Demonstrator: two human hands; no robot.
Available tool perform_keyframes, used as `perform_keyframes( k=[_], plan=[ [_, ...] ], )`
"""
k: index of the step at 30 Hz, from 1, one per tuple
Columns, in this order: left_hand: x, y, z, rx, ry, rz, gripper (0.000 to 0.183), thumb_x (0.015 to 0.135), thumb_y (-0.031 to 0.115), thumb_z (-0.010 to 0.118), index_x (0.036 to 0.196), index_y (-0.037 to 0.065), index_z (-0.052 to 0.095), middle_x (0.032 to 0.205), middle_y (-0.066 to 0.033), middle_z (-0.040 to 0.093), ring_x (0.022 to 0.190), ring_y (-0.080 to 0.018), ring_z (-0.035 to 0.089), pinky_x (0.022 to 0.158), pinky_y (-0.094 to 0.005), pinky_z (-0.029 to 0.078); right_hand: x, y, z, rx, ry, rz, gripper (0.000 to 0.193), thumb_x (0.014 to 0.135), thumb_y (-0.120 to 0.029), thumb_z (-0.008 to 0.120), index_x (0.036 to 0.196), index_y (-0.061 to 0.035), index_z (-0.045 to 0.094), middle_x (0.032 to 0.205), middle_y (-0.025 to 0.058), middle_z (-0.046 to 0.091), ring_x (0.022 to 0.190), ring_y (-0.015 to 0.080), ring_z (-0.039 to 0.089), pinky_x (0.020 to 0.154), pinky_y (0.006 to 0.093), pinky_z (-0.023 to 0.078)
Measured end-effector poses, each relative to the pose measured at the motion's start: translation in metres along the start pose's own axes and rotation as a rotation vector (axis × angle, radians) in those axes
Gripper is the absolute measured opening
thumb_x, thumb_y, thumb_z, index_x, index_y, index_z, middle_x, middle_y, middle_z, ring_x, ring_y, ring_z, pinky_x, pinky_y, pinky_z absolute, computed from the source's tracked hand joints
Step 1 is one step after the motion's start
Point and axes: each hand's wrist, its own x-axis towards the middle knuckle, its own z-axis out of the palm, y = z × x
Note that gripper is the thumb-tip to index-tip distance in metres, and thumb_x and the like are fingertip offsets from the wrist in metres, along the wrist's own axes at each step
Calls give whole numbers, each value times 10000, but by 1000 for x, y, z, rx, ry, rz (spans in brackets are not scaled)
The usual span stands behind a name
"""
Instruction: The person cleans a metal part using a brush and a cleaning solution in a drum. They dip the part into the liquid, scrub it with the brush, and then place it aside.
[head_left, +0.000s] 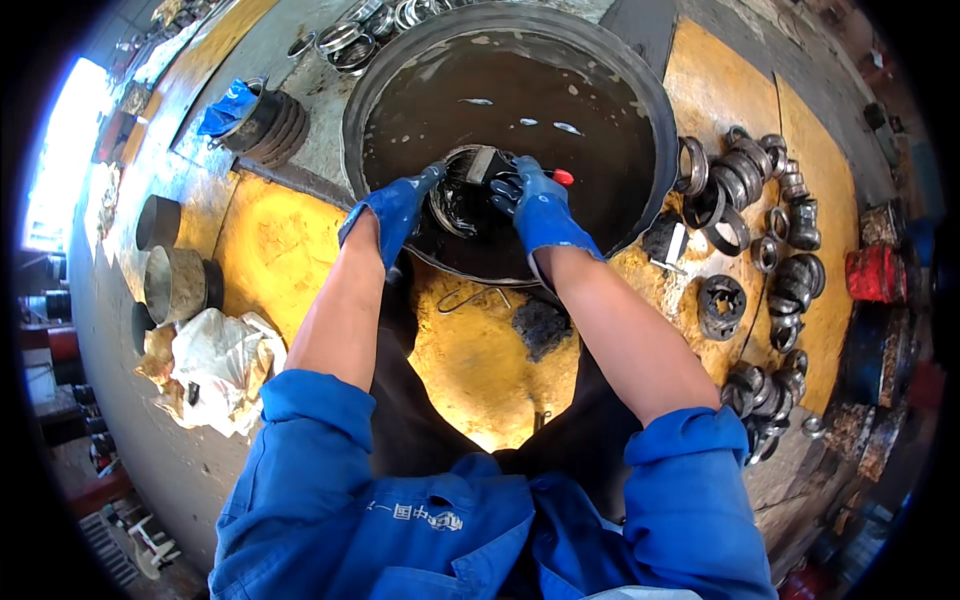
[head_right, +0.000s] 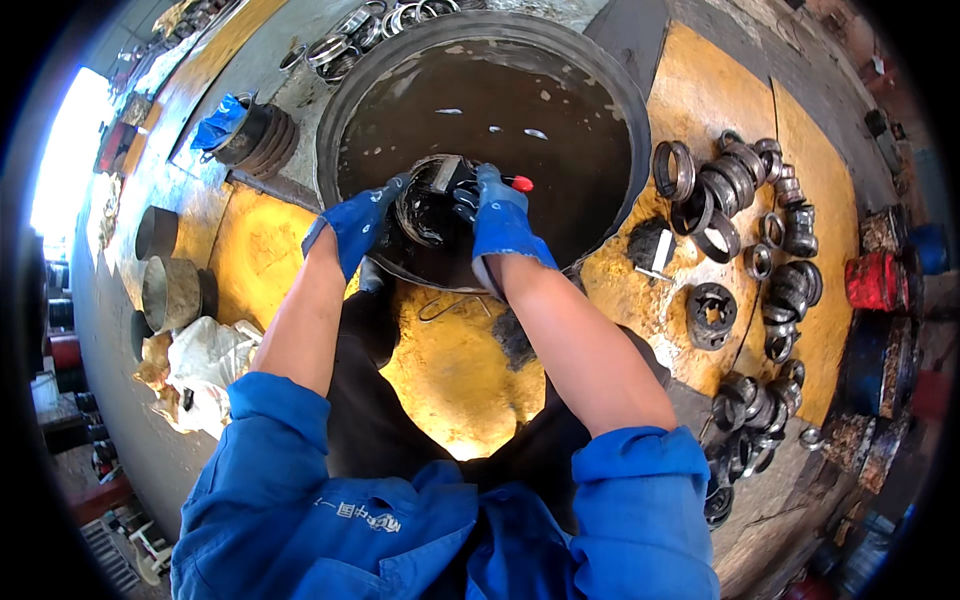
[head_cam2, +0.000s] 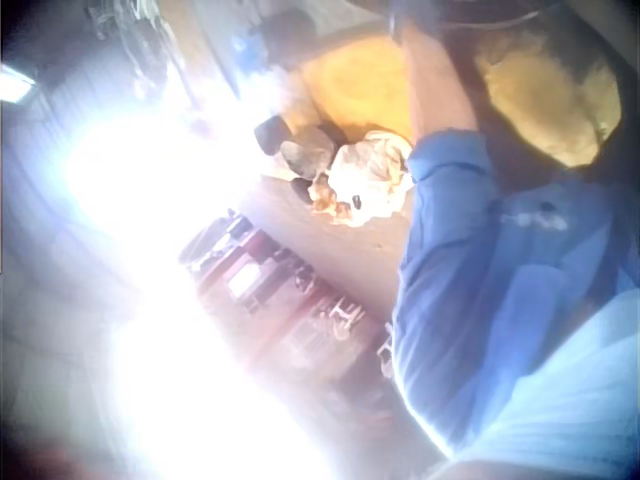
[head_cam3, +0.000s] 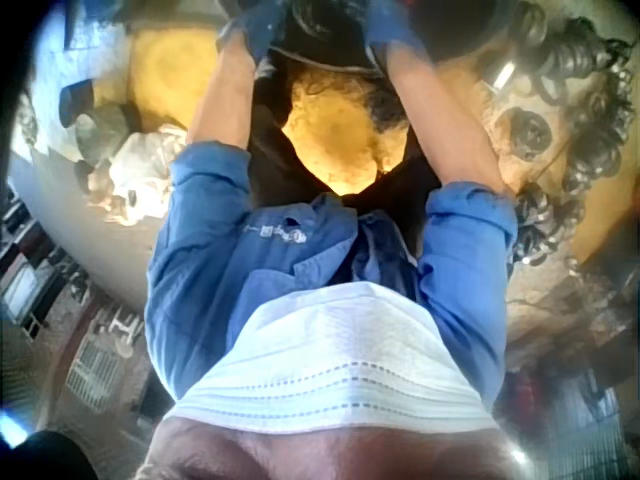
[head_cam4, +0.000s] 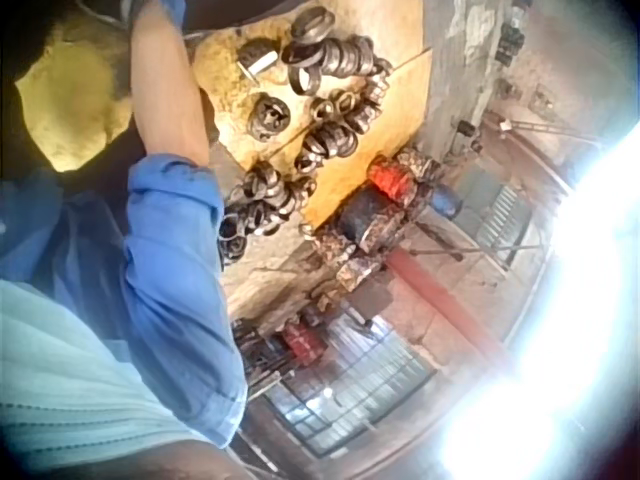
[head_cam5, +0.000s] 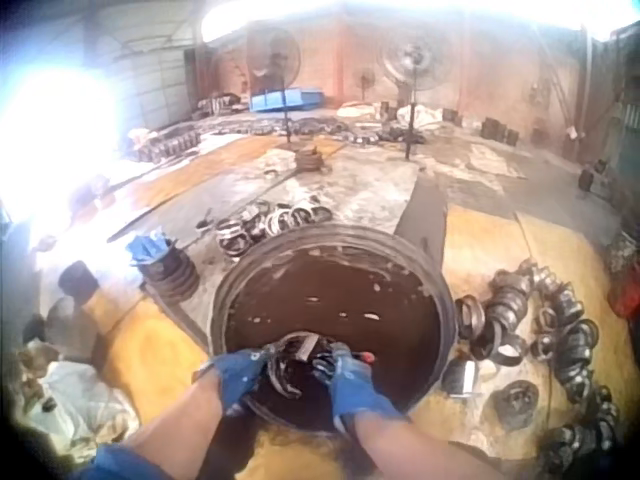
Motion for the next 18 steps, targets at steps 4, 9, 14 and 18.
perform_keyframes(
  k=[4, 9, 14, 18],
  plan=[
    [-17, 23, 8, -91, -5, -164, 640, 989, 530, 579, 1401, 41, 591, 1413, -130, 602, 1287, -208, 526, 1109, -321, 361, 5, 14, 9, 57, -53, 46, 252, 976, -296, 647, 1111, -86, 678, 980, 102, 733, 775, 265, 728, 627, 402, 591],
    [8, -3, 6, -36, -14, -69, 625, 987, 505, 592, 1378, 18, 602, 1425, -155, 588, 1311, -237, 507, 1137, -341, 337, 0, 13, 12, 31, -180, 111, 260, 950, -258, 661, 1091, -39, 676, 947, 120, 737, 719, 246, 730, 600, 371, 599],
    [48, -23, 20, -219, -130, 49, 520, 912, 303, 730, 1317, -10, 636, 1278, -150, 678, 1160, -248, 611, 1061, -340, 422, -3, -8, 1, -452, -240, 92, 317, 928, -287, 707, 1104, -22, 695, 951, 134, 745, 724, 250, 737, 625, 363, 614],
    [91, -43, 14, 48, -55, 144, 480, 852, 159, 761, 1263, -61, 645, 1168, -156, 718, 1051, -233, 665, 962, -358, 497, -3, -17, -1, -767, -335, -20, 327, 914, -306, 721, 1064, -15, 725, 891, 138, 754, 717, 220, 730, 652, 355, 610]
  ],
)
